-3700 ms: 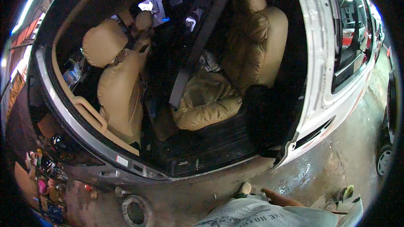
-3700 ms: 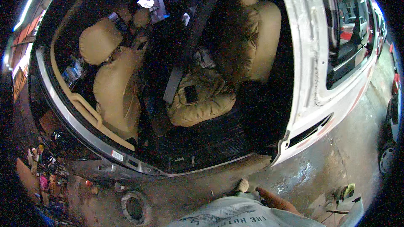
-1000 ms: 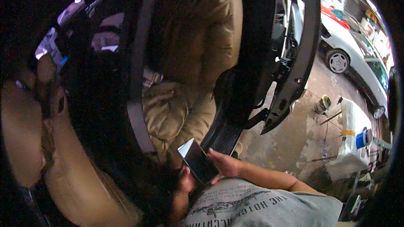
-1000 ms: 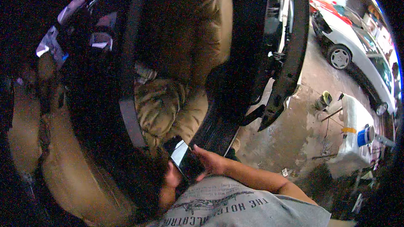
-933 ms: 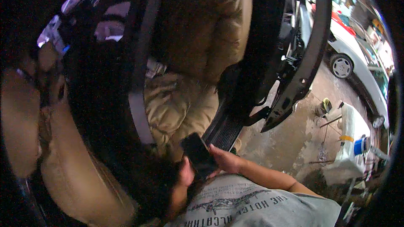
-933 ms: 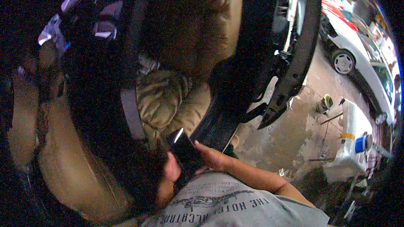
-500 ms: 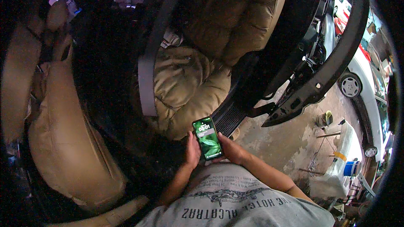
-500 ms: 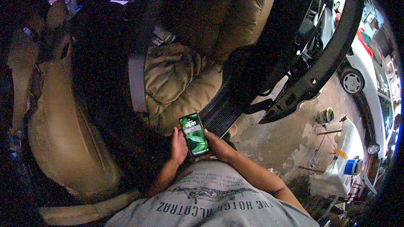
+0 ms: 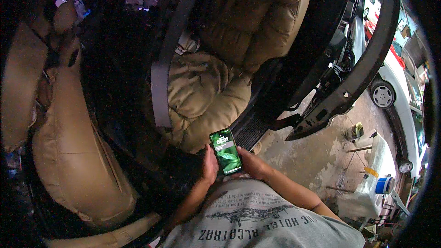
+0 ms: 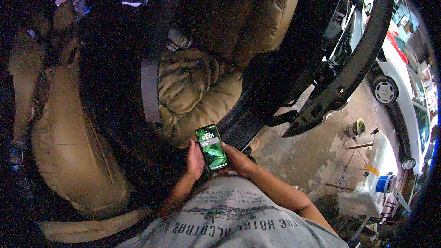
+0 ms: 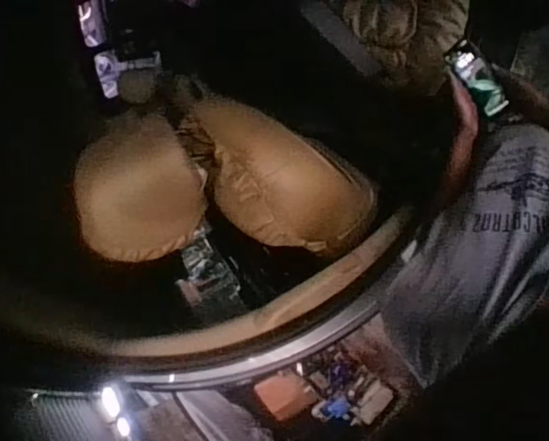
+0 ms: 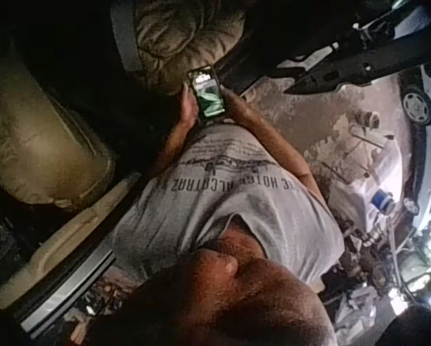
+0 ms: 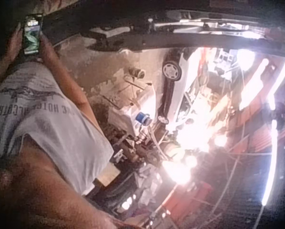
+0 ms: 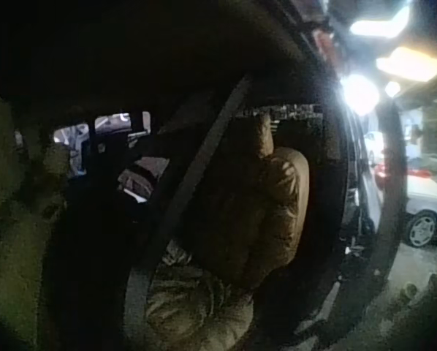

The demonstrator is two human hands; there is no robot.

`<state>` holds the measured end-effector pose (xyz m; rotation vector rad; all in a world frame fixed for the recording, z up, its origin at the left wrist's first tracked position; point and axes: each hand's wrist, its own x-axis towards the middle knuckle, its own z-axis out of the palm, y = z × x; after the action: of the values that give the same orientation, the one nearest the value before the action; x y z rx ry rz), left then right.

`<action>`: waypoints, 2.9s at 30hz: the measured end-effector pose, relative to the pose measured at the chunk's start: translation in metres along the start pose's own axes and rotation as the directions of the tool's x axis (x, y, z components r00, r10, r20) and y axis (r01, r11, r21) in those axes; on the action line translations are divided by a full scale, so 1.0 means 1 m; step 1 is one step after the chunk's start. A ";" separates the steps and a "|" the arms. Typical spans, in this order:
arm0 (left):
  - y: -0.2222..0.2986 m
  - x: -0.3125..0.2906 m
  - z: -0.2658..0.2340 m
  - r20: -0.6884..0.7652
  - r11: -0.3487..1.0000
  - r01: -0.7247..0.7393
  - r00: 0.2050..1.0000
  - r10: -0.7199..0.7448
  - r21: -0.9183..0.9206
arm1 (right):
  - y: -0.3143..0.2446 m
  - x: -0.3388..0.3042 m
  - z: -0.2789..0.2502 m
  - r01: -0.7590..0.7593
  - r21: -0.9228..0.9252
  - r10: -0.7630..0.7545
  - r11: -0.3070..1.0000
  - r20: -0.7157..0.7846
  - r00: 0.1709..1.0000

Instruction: The person retrieves a sanding block and a putty knife from a workbench, then mixes a pink filler substance on a metal sheet. They apply the filler to a white car door and sand the surface with the sanding block to smooth the repair.

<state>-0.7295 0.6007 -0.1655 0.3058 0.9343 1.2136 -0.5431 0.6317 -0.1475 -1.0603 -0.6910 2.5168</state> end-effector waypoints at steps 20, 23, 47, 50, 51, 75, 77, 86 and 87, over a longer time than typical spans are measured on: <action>0.060 0.030 -0.021 -0.065 0.988 -0.121 0.990 0.128 0.095 | -0.070 0.079 0.038 0.110 0.069 -0.120 0.992 0.166 0.979; 0.063 0.028 -0.028 -0.337 0.886 -0.289 0.846 0.413 0.362 | -0.063 0.112 0.021 0.074 -0.015 -0.074 0.997 0.016 0.997; -0.053 -0.027 0.086 0.895 0.783 0.545 0.123 -0.428 0.299 | 0.053 -0.174 0.027 0.379 0.598 -0.480 0.706 0.011 0.877; -0.104 -0.052 0.129 0.861 0.695 0.558 -0.072 -0.503 0.453 | 0.083 -0.228 0.001 0.546 0.537 -0.592 0.643 -0.104 0.799; -0.131 -0.064 0.151 0.828 0.638 0.564 -0.164 -0.537 0.525 | 0.100 -0.233 -0.022 0.484 0.640 -0.600 0.597 -0.045 0.799; -0.607 -0.505 0.365 0.613 0.615 0.124 0.051 -0.788 0.779 | 0.490 -0.658 -0.050 0.428 -0.703 -0.469 0.568 -0.704 -0.533; -0.622 -0.540 0.369 0.603 0.595 0.095 -0.102 -0.791 0.798 | 0.527 -0.678 -0.088 0.409 -0.763 -0.400 0.501 -0.623 -0.672; -0.780 -0.600 0.481 0.351 0.277 0.285 -0.252 -0.902 0.917 | 0.557 -0.808 -0.165 -0.002 -0.665 -0.354 0.747 -0.395 -0.848; -0.809 -0.600 0.497 0.313 0.201 0.399 -0.240 -0.919 0.895 | 0.560 -0.828 -0.181 -0.068 -0.628 -0.389 0.776 -0.390 -0.835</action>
<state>0.1494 -0.0976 -0.1259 0.6120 0.1577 -0.5791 0.0873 -0.1629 -0.0861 -2.0423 -0.3466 -0.4610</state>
